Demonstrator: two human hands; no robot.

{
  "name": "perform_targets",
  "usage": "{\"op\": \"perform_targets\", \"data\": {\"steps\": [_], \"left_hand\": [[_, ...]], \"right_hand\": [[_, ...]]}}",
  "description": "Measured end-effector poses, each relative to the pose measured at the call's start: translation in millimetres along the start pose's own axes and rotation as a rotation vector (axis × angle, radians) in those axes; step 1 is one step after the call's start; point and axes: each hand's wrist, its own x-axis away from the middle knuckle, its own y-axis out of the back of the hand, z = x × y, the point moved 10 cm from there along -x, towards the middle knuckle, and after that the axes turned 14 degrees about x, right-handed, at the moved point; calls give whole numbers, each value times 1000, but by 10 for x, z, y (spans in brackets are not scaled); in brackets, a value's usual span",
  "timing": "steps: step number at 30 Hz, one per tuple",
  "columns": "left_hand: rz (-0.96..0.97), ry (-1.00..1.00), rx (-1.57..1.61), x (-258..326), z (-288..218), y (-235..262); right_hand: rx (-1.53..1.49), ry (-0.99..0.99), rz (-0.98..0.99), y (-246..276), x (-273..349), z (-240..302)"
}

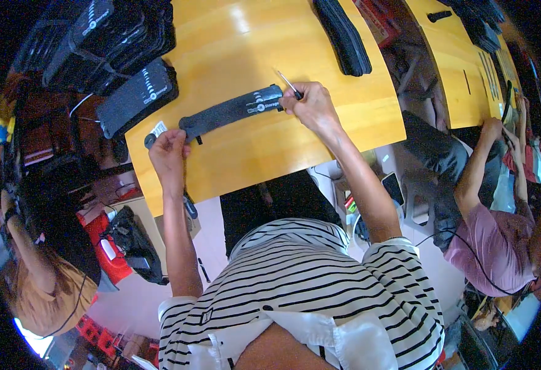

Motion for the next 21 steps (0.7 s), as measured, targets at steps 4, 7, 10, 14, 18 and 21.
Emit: {"op": "perform_targets", "data": {"steps": [4, 7, 10, 14, 18, 21], "left_hand": [[-5, 2, -5, 5, 0, 18], [-22, 3, -59, 37, -65, -29], [-24, 9, -59, 24, -44, -19], [-9, -2, -18, 10, 3, -16], [-3, -20, 1, 14, 2, 3], [-17, -22, -36, 30, -44, -21]], "right_hand": [[19, 7, -1, -3, 4, 23], [0, -18, 5, 9, 5, 0], [-26, -18, -6, 26, 14, 0], [-41, -10, -27, 36, 17, 43], [-4, 2, -25, 23, -1, 72], [13, 2, -29, 9, -14, 30]]}}
